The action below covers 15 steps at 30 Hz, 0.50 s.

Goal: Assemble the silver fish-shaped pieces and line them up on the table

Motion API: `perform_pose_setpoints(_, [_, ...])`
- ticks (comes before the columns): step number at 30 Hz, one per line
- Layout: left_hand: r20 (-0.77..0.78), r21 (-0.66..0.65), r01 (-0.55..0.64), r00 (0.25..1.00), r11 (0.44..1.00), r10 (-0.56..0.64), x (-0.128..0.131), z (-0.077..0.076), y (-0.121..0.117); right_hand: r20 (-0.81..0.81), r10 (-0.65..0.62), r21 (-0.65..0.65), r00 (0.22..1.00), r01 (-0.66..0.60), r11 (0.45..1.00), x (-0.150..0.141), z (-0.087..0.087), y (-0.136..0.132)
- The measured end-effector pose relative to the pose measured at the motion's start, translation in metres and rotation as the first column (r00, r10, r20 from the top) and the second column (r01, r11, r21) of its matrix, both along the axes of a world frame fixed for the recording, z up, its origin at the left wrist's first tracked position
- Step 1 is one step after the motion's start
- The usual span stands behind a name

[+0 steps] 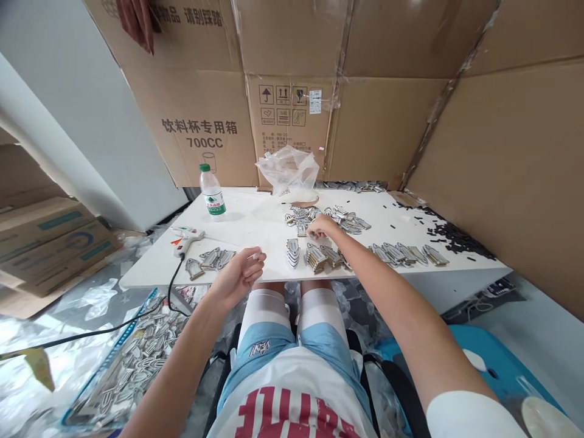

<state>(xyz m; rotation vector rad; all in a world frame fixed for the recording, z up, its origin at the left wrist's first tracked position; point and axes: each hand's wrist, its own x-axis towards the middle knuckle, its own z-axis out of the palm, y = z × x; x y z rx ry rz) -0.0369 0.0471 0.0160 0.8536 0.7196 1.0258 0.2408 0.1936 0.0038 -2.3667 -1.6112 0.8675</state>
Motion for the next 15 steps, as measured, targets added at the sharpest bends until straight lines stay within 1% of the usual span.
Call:
perform_pose_setpoints(4, [-0.005,0.028,-0.019,1.000,0.999,0.019,0.000,-0.002,-0.001,-0.009,-0.032,0.104,0.999,0.033,0.994,0.004,0.015,-0.011])
perform_pose_setpoints(6, [-0.010,0.040,-0.020,1.000,0.999,0.020,-0.001,-0.002,-0.001,0.005,-0.046,0.183,0.999,0.044,0.982,0.011,0.025,-0.022])
perform_pose_setpoints(8, [-0.024,0.055,-0.014,1.000,0.998,0.015,-0.001,-0.002,-0.001,0.006,-0.056,0.284,0.998,0.052,0.957,0.018,0.036,-0.038])
perform_pose_setpoints(10, [-0.054,0.083,-0.003,0.998,0.997,0.007,0.000,0.000,-0.003,-0.019,-0.056,0.391,0.998,0.059,0.919,0.023,0.045,-0.062])
perform_pose_setpoints(12, [-0.098,0.120,0.009,0.995,0.993,0.003,0.001,0.003,-0.006,-0.063,-0.034,0.487,0.997,0.060,0.871,0.022,0.047,-0.095])
perform_pose_setpoints(14, [-0.143,0.154,0.019,0.990,0.988,0.004,0.003,0.006,-0.011,-0.156,0.047,0.587,0.987,0.054,0.808,0.014,0.045,-0.133])
perform_pose_setpoints(15, [-0.169,0.169,0.022,0.986,0.985,0.007,0.004,0.007,-0.014,-0.245,0.132,0.647,0.960,0.061,0.760,0.008,0.041,-0.152])
